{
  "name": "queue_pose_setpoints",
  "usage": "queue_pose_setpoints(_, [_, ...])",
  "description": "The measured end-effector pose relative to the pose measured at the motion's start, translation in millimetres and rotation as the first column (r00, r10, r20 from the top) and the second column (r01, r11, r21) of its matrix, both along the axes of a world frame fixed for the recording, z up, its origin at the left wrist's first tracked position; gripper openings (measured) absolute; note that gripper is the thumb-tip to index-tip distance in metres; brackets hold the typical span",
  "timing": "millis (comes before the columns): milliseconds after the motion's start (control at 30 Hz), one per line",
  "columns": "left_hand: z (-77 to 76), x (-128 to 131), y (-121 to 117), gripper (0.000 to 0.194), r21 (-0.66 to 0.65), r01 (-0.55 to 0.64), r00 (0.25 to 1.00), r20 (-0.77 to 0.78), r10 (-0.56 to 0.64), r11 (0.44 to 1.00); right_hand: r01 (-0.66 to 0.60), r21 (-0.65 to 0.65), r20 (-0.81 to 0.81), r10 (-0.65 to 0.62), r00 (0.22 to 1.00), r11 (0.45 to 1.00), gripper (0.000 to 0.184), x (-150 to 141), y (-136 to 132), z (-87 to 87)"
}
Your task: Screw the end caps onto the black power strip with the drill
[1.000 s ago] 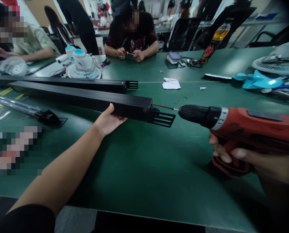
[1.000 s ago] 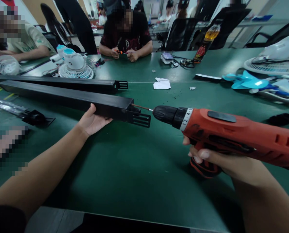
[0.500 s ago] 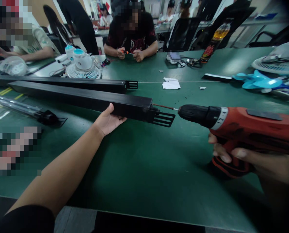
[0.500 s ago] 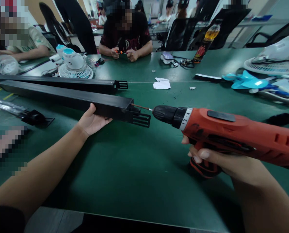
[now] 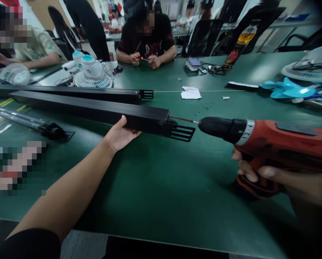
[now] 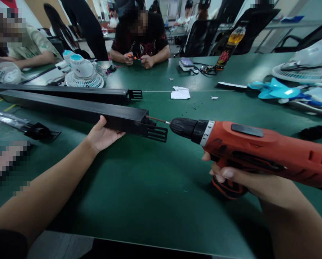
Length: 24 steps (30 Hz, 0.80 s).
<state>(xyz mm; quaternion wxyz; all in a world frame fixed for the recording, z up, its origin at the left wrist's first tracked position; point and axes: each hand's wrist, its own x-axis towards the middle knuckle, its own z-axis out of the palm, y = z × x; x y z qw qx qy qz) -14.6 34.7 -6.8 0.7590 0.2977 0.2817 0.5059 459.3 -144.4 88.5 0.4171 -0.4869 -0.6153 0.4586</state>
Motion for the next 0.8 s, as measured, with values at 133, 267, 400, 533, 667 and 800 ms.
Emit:
queue_pose_setpoints(133, [-0.7, -2, 1, 0.049, -0.001, 0.011, 1.0, 0.011, -0.011, 1.0, -0.053, 0.057, -0.078, 0.058, 0.995, 0.997, 0.039, -6, 1, 3.6])
queue_pose_setpoints(267, [-1.3, -2, 1, 0.051, 0.01, 0.028, 0.999, 0.026, -0.028, 1.0, -0.054, 0.055, -0.084, 0.059, 0.995, 0.997, 0.041, -16, 1, 9.7])
queue_pose_setpoints(400, [-0.4, 1, 0, 0.05, 0.02, 0.007, 1.0, 0.011, -0.007, 1.0, -0.07, 0.045, -0.105, 0.075, 0.992, 0.997, 0.04, -19, 1, 12.1])
queue_pose_setpoints(533, [2.3, 4, -2, 0.049, 0.007, -0.02, 1.0, -0.009, 0.02, 1.0, -0.064, 0.035, -0.098, 0.068, 0.993, 0.997, 0.042, -16, 2, 10.5])
queue_pose_setpoints(667, [3.4, 3, -2, 0.052, -0.005, -0.014, 1.0, -0.01, 0.014, 1.0, -0.059, 0.015, -0.072, 0.06, 0.996, 0.998, 0.043, -12, 1, 6.0])
queue_pose_setpoints(800, [2.6, 1, -1, 0.053, -0.013, 0.003, 1.0, 0.006, -0.003, 1.0, -0.053, -0.012, -0.082, 0.052, 0.995, 0.999, 0.041, -2, -1, 0.6])
